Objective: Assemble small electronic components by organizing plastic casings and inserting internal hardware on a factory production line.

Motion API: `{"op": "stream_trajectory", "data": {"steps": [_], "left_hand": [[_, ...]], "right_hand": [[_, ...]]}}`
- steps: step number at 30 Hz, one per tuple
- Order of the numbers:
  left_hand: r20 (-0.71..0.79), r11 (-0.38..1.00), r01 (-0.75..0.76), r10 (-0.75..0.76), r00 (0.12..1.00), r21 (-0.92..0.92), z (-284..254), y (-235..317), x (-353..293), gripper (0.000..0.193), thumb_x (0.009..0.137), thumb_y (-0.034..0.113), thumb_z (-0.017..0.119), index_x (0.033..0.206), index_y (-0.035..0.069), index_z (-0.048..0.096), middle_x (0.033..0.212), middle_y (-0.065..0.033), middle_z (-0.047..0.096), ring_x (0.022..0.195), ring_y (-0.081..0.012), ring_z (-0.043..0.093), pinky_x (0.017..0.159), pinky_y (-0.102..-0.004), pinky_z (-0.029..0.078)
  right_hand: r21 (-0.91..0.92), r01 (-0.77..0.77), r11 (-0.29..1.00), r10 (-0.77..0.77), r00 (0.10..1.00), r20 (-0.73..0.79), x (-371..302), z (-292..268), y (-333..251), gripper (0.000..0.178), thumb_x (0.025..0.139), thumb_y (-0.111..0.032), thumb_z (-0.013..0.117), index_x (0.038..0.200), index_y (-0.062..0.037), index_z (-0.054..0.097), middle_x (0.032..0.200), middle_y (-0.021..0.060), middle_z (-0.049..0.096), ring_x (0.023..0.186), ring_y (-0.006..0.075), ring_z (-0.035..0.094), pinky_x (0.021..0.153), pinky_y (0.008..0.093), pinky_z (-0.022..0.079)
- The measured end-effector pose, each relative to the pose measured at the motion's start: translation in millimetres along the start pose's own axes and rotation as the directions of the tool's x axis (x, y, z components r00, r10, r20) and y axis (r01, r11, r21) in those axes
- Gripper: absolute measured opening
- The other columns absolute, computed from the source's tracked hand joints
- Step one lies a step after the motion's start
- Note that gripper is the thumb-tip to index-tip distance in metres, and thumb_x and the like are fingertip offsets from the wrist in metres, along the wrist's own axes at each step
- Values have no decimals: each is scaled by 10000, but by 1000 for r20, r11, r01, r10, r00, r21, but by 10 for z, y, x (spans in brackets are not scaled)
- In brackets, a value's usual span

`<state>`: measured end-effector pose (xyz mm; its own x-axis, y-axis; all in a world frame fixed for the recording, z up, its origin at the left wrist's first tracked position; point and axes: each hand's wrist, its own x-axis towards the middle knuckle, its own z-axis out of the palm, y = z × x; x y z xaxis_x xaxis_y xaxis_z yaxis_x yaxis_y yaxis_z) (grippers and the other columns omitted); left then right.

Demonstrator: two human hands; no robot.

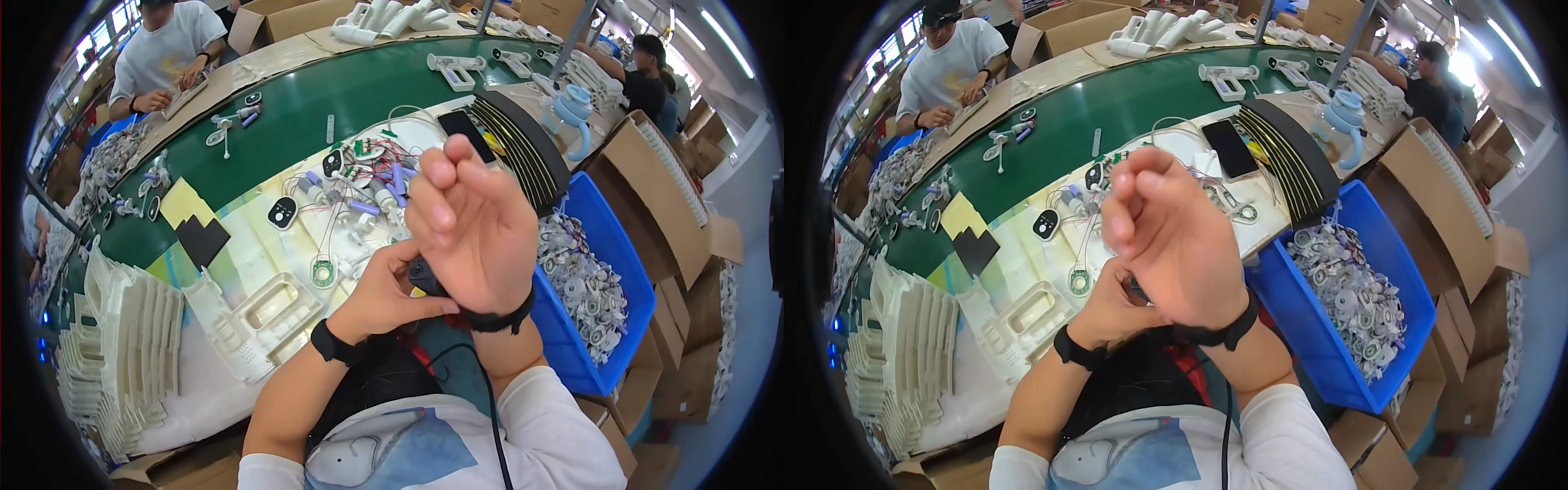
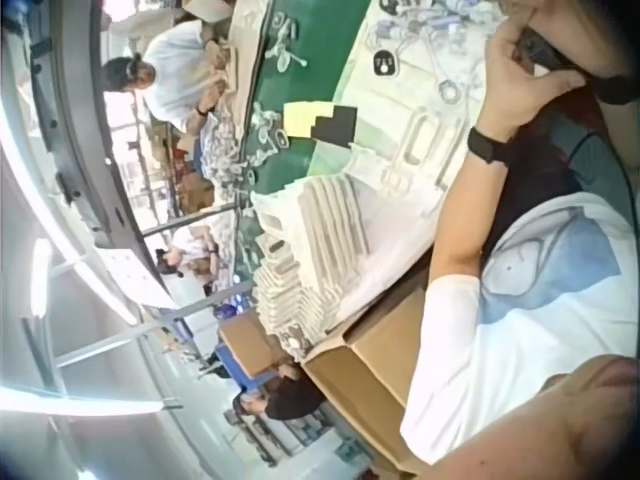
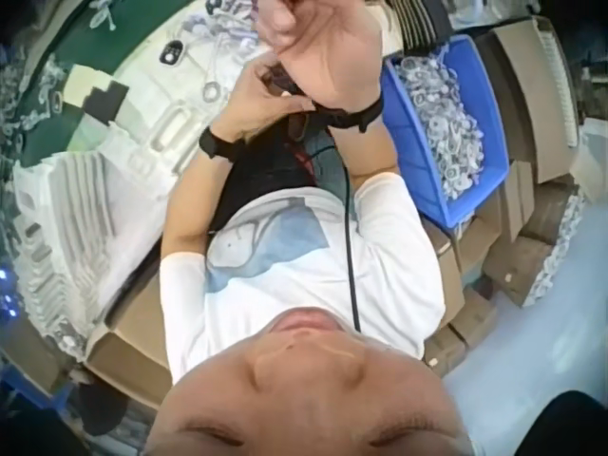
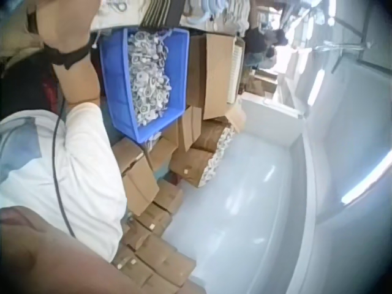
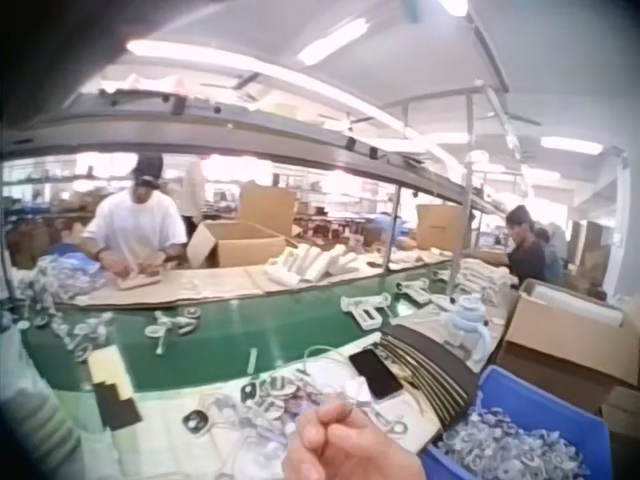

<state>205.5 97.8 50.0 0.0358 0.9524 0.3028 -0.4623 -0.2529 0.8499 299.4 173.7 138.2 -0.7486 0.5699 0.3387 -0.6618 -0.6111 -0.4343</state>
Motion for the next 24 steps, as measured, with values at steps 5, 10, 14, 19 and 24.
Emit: {"op": "stream_trajectory", "data": {"steps": [5, 10, 14, 19, 24], "left_hand": [[59, 999, -3, 1, 998, 36, -210, 16, -1, 780, 658, 20, 834, 1323, 37, 425, 1168, -12, 578, 1083, -100, 532, 924, -280, 435], [38, 984, -140, 136, 990, 114, -278, 236, 75, 788, 648, -33, 818, 1324, 35, 418, 1193, -34, 571, 1135, -136, 527, 966, -294, 412], [128, 988, -111, 97, 987, 106, -400, 396, 63, 792, 634, -82, 803, 1315, 35, 414, 1200, -64, 577, 1194, -176, 508, 1014, -312, 378], [107, 953, -74, 44, 993, 293, -566, 287, -92, 829, 689, -34, 789, 1379, 64, 340, 1271, -87, 547, 1224, -163, 475, 1035, -321, 357], [376, 991, 121, -90, 922, -58, -638, 260, 34, 709, 823, 31, 673, 1424, 65, 297, 1365, -125, 488, 1266, -182, 451, 1071, -331, 333]], "right_hand": [[94, -126, 988, 94, 952, 292, 38, 82, 170, 232, 939, -108, 426, 1134, -43, 534, 985, 96, 524, 668, 171, 531, 571, 274, 429], [83, -38, 996, 14, 965, 263, 192, 99, 169, 196, 929, -106, 444, 1084, -47, 547, 946, 90, 537, 658, 184, 529, 577, 293, 418], [-173, 290, 941, -269, 953, 138, 258, 141, 183, 197, 924, -120, 436, 1071, -49, 546, 818, 59, 510, 676, 183, 491, 614, 297, 402], [-59, 132, 989, -122, 980, 158, 112, 164, 441, 69, 873, -127, 489, 920, -77, 481, 693, 58, 483, 580, 192, 470, 540, 325, 387], [269, -219, 938, 81, 892, 444, 82, 265, 461, 83, 876, -87, 518, 948, -47, 508, 711, 82, 518, 593, 188, 495, 576, 304, 393]]}}
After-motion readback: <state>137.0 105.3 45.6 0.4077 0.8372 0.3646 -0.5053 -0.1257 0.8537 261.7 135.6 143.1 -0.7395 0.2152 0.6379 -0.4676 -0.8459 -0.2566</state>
